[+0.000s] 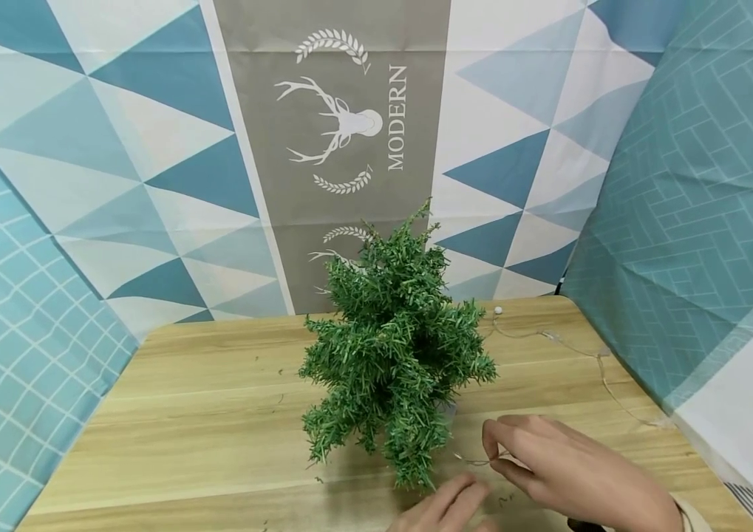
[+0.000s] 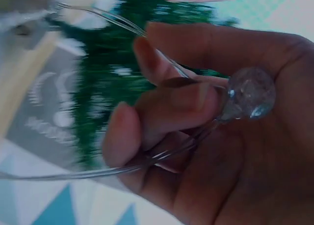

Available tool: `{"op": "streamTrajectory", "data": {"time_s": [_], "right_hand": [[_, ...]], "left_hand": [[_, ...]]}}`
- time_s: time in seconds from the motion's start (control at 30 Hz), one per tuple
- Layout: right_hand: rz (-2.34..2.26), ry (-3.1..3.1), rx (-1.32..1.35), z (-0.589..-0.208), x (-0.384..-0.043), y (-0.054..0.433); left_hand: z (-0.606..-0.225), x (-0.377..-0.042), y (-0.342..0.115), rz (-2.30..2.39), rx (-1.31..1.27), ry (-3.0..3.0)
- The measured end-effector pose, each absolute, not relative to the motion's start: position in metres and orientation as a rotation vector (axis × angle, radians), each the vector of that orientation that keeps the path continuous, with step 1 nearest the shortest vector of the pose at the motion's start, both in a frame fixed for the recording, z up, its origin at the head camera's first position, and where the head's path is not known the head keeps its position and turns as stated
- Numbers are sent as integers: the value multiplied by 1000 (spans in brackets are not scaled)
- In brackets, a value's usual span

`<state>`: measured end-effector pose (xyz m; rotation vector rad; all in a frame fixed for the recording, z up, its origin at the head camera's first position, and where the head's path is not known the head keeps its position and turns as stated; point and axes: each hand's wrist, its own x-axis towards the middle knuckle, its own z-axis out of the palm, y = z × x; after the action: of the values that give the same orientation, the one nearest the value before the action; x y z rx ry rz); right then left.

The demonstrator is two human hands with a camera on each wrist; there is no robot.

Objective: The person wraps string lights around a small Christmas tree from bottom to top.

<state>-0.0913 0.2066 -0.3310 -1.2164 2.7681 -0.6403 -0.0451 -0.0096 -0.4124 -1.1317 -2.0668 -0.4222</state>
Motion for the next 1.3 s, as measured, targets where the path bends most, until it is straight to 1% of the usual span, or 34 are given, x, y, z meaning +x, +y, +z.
{"op": "streamTrajectory", "data": {"time_s": [0.1, 0.2, 0.37, 0.47, 0.63, 0.77, 0.97, 1.17, 1.3], "right_hand": [[-672, 2710, -1206, -317, -85, 201], [-723, 2679, -1297, -310, -80, 196], [-850, 2584, -1370, -305, -75, 195], [-887, 2530, -1398, -305, -74, 196], [-883, 2522, -1417, -306, -73, 198], [-859, 2539, -1338, -308, -74, 199], [-703, 2505, -1229, -315, -77, 197], [-710, 2507, -1216, -311, -78, 203], [-711, 2472, -1361, -311, -78, 204]], "left_hand": [[-401, -47, -10, -368, -1098, -1968], [-392, -47, -10, -424, -1010, -1937], [-386, -46, -10, -545, -895, -1984], [-385, -48, -13, -562, -887, -2027], [-388, -55, -16, -420, -984, -2047], [-399, -57, -15, -299, -1070, -2017], [-411, -56, -17, -270, -1144, -2038], [-394, -55, -32, -311, -1207, -2060], [-381, -54, -41, -391, -1306, -2076]]}}
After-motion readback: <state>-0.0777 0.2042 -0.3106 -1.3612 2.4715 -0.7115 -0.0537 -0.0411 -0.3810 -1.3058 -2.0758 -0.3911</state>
